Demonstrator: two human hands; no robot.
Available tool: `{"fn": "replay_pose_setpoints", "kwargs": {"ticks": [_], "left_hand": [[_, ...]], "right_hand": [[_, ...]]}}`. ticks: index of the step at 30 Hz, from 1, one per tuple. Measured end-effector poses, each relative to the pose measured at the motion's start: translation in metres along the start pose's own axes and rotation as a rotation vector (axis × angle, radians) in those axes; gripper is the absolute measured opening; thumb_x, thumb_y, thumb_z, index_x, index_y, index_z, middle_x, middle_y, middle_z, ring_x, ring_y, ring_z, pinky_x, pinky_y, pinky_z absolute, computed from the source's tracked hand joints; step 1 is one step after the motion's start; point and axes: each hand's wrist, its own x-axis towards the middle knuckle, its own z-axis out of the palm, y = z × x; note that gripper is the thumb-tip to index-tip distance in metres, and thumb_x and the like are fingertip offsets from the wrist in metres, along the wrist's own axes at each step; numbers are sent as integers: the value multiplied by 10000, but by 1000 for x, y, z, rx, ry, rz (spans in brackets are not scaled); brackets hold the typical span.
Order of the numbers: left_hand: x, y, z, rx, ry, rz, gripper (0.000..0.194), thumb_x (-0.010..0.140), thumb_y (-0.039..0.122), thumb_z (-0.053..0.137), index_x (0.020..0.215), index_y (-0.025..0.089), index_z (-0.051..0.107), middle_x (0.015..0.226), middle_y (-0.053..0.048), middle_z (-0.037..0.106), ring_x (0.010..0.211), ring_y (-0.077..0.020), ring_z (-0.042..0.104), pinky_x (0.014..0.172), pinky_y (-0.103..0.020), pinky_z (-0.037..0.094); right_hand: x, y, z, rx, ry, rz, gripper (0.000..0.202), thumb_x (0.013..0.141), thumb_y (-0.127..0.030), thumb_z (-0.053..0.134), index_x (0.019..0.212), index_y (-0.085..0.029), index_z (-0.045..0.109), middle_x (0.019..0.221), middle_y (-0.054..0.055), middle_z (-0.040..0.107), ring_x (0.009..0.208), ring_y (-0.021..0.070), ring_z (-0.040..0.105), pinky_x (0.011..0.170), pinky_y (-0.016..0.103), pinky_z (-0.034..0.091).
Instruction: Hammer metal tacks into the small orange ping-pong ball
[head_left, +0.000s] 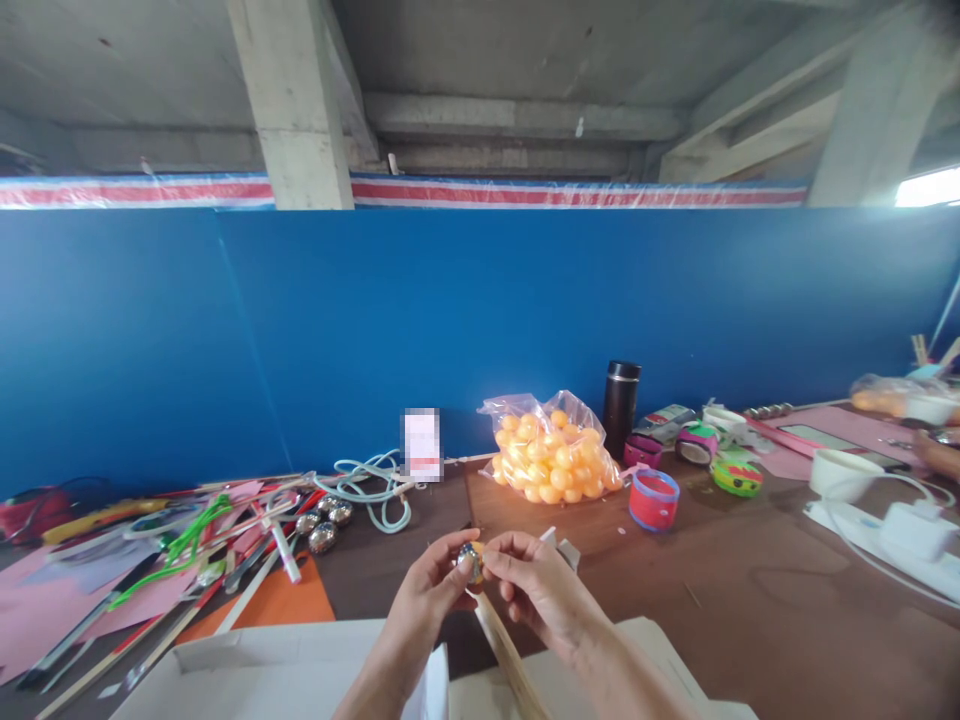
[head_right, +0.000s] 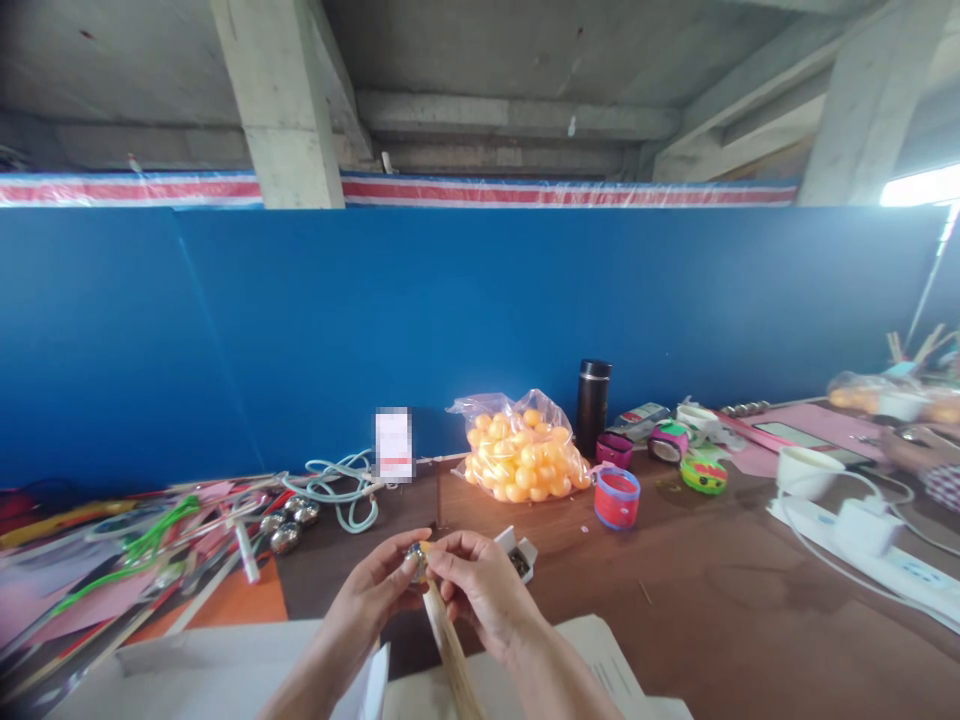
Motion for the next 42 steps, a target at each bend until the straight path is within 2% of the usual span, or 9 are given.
{"fn": "replay_pose_setpoints", "kwargs": {"ticks": [11,20,24,30,38,42], "left_hand": [[-7,13,7,-13,31,-10,478,655,396,685,1059,152,613,869,-97,627,712,-162,573,623,-259,458],[-9,17,7,-16,40,-2,454,654,374,691,1047,156,631,872,-101,635,719,-168,576,632,-267,469],[-4,10,2,9,-10,-1,493,657,385,685,1082,146,614,843,-105,630,742,-189,580,640,-286,480],[1,-1,1,37,53,40,523,633,424,691,1060,128,626,851,-108,631,662,-161,569,597,-276,480],[1,0,-4,122,-7,37,524,695,417,640,1126,123,588,889,-107,613,663,-145,553,617,-276,480],[2,0,-4,170,-2,44,535,696,433,633,1130,124,585,889,-99,607,657,-143,553,616,-280,481]], "right_hand": [[3,3,-4,73,-38,30,291,678,-357,711,715,-139,523,574,-45,477,427,14,359,400,134,264],[3,4,-4,74,-60,-2,296,692,-367,698,689,-139,509,509,-59,440,411,17,334,412,147,217],[3,2,-3,22,-27,-4,295,693,-378,693,706,-140,520,527,-54,458,412,20,341,406,148,234],[4,5,-5,-11,-17,0,299,702,-378,686,716,-137,511,507,-56,451,416,23,358,414,144,272],[0,-4,0,-31,-8,26,296,693,-370,691,748,-137,518,538,-52,468,459,33,401,460,153,356],[-1,-5,0,-70,2,11,307,678,-382,697,745,-136,526,529,-50,471,472,46,430,472,165,369]]}}
